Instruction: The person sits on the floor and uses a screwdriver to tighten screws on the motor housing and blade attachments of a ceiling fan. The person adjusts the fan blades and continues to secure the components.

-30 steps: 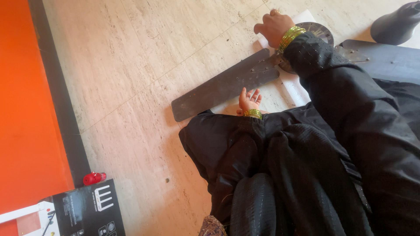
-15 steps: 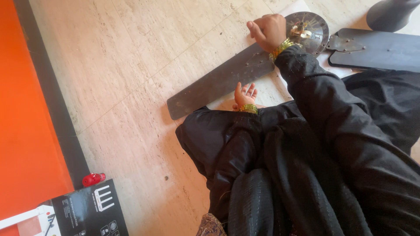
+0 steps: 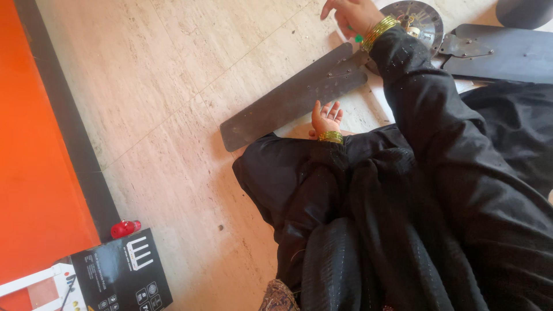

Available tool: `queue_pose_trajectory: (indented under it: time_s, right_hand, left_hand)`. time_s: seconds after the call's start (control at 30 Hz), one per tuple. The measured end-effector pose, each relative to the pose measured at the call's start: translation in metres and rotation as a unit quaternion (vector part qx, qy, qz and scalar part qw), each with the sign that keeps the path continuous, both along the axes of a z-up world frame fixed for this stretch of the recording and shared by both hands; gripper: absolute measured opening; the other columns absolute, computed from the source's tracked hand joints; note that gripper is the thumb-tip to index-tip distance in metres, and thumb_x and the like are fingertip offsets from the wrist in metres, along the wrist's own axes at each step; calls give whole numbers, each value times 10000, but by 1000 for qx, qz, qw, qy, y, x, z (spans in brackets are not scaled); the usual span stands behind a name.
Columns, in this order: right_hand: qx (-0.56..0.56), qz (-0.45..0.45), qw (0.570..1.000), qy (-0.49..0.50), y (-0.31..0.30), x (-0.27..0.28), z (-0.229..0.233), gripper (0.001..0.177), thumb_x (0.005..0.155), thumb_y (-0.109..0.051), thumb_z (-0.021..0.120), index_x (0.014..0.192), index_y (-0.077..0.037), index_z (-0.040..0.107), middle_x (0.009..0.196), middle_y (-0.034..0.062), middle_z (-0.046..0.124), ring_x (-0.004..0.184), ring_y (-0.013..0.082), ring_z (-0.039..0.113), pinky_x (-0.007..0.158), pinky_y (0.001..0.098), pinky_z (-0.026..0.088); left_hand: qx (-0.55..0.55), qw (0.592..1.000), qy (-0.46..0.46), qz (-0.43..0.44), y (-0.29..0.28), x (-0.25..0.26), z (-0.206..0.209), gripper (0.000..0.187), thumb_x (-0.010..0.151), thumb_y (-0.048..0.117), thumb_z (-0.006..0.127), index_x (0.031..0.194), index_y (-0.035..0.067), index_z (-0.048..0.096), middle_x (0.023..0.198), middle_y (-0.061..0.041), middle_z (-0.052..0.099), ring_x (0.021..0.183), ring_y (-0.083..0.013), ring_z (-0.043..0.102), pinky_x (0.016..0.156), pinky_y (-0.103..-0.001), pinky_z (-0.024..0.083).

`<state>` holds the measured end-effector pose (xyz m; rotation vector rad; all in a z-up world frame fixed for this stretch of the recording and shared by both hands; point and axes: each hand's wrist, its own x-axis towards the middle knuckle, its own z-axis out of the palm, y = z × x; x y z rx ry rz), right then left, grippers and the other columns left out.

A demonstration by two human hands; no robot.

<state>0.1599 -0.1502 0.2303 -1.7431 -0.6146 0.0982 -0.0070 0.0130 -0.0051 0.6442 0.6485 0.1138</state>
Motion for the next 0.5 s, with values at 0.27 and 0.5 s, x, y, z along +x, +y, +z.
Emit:
queue_pose_trajectory:
  time_s: [0.27, 0.5]
  right_hand:
    - [-164, -96, 958, -214, -8, 20, -18, 211, 1119, -167, 573, 1080, -84, 763, 747, 70, 688, 595, 181, 671, 553, 334, 523]
    - [-516, -276, 775, -238, -18, 45, -59, 390, 998, -404, 686, 857, -56, 789, 654, 68, 714, 530, 215, 678, 448, 381, 503]
  left_hand:
    - [8, 1000, 16, 17, -2, 3, 3, 632, 913, 498, 618, 1374, 103, 443, 1291, -131, 544, 1147, -296, 620, 985, -480, 452]
    - [3, 1000, 19, 14, -2, -2, 10, 637, 926, 501, 619, 1386, 98, 439, 1286, -117, 552, 1115, -264, 638, 964, -467, 457]
